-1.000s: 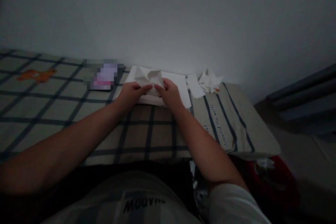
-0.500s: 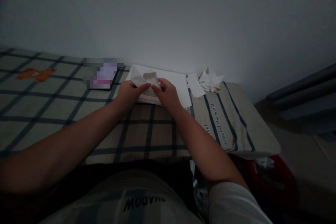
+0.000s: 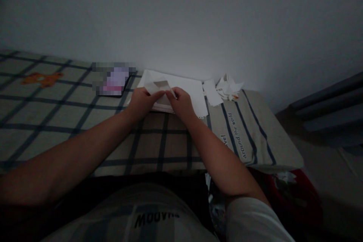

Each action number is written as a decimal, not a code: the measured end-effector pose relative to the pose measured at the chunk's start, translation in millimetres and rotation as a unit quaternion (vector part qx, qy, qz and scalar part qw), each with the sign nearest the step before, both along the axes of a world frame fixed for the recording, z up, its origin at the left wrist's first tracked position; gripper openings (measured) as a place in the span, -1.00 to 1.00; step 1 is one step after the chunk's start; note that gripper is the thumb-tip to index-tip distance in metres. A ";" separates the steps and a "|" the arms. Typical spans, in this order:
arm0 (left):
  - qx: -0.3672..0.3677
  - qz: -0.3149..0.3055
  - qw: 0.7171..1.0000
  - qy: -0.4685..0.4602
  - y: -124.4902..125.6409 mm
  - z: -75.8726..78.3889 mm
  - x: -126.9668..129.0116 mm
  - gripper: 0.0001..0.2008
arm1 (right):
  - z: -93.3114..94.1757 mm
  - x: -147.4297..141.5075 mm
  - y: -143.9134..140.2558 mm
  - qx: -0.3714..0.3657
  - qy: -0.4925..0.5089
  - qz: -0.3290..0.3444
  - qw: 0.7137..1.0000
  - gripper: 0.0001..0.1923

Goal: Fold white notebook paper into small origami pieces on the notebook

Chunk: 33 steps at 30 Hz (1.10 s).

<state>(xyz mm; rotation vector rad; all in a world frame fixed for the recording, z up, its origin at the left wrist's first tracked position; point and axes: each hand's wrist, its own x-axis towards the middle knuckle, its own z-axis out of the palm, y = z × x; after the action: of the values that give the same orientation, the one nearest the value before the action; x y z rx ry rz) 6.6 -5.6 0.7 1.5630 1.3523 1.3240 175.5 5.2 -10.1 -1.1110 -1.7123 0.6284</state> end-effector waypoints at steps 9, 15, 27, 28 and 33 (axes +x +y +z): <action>0.000 0.018 0.999 -0.036 -2.6 -4.7 3.1 -0.65 | 3.3 -2.1 -3.9 0.005 0.016 0.001 1.000 -0.39; -0.015 0.012 0.998 -0.058 -2.1 -0.3 2.6 -0.67 | 5.5 -3.2 -4.5 -0.003 0.015 0.000 1.000 -0.34; -0.031 -0.017 0.997 -0.070 -0.5 -0.2 2.8 -0.66 | 5.8 -0.7 -3.7 -0.047 0.041 0.002 0.998 -0.30; -0.033 -0.025 0.997 -0.069 0.1 -0.5 2.5 -0.66 | 5.4 0.1 -3.2 -0.047 0.040 0.000 0.998 -0.30; -0.039 -0.018 0.998 -0.042 3.2 -0.9 -0.7 -0.72 | 4.7 -0.3 -2.1 -0.067 0.061 0.017 0.996 -0.34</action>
<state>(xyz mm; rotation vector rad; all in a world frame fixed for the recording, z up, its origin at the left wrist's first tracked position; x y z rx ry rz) 5.9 -2.4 -0.2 1.4570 1.3034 1.2854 175.2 3.1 -5.4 -1.1146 -1.6068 0.8261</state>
